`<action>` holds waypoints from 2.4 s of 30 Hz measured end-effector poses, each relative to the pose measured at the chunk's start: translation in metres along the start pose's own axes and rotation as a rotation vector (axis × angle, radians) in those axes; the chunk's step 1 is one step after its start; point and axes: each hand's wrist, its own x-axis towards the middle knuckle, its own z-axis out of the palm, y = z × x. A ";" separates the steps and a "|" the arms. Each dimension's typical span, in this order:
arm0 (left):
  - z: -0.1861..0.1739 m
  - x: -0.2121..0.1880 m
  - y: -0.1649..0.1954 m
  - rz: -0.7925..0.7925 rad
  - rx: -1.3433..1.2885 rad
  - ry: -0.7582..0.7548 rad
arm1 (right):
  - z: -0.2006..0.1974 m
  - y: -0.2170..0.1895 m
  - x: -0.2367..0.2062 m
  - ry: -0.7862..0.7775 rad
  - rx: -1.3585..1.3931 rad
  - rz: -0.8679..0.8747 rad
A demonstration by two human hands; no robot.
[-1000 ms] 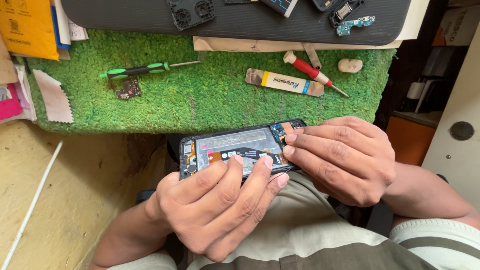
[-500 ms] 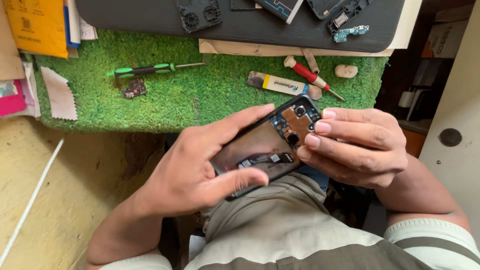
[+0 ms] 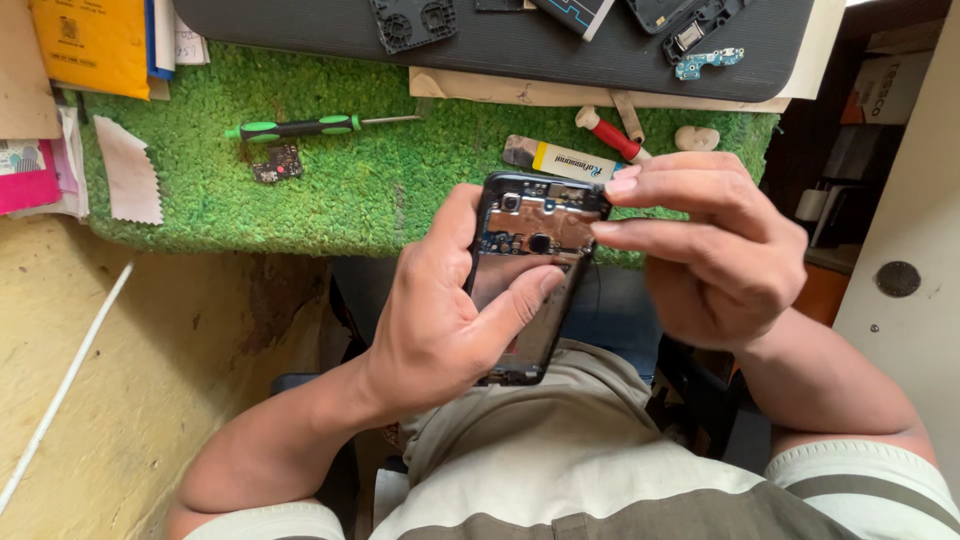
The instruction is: The person repairs a disassembled smartphone at a workbench. They hold the phone frame, use a red-handled screwdriver to work on the internal board, press and reposition components, handle the battery and flex cables, then lift and reassemble the phone body by hand.
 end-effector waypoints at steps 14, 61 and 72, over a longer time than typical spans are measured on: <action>0.005 -0.009 -0.011 0.304 0.421 0.091 | 0.016 -0.017 0.001 0.006 -0.277 -0.112; 0.005 -0.007 -0.021 0.676 0.802 0.185 | 0.037 -0.012 -0.041 0.183 0.868 0.555; 0.006 -0.006 -0.017 0.671 0.826 0.131 | 0.016 -0.010 -0.024 0.009 0.671 0.672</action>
